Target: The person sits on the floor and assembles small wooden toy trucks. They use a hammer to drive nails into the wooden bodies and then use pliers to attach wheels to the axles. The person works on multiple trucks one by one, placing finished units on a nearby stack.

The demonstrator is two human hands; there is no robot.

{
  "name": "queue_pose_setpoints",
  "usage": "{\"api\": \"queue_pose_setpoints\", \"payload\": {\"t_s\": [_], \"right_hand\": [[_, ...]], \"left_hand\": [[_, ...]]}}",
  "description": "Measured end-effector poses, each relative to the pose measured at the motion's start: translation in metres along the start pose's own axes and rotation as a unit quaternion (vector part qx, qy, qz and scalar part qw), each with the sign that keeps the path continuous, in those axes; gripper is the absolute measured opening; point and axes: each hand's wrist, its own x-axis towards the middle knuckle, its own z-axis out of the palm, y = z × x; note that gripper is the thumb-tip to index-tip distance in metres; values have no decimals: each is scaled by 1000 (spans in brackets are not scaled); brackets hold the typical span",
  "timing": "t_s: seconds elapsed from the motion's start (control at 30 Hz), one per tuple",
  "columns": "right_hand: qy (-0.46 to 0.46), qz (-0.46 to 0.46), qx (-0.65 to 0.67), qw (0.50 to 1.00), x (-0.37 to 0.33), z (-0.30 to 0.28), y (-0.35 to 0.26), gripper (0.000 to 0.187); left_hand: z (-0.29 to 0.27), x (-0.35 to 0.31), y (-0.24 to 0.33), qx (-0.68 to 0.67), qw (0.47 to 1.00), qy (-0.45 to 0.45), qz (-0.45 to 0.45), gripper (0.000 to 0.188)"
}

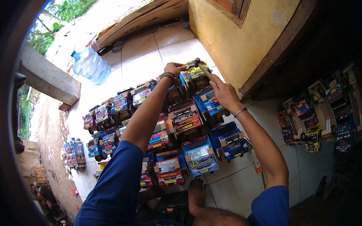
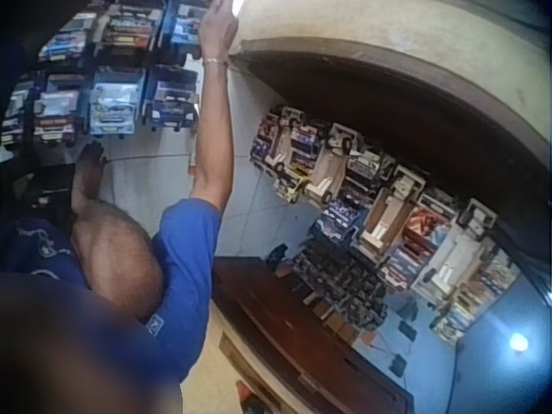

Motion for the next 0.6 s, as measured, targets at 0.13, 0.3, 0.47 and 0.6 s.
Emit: {"api": "queue_pose_setpoints", "payload": {"t_s": [0.13, 0.3, 0.47, 0.6], "right_hand": [[0, -32, -45, 998, 4, -3, -6, 45], [116, -136, -40, 983, 14, -3, -14, 55], [56, -111, -187, 975, 8, 4, -6, 60], [86, -106, -221, 966, 13, 3, 6, 63]], "left_hand": [[0, 1, 2, 14, 1000, 2, -3, 33], [2, 1, 3, 17, 1000, 3, -11, 28], [0, -3, 6, 26, 1000, 2, -8, 31], [0, -5, 9, 22, 1000, 5, -15, 32]]}}
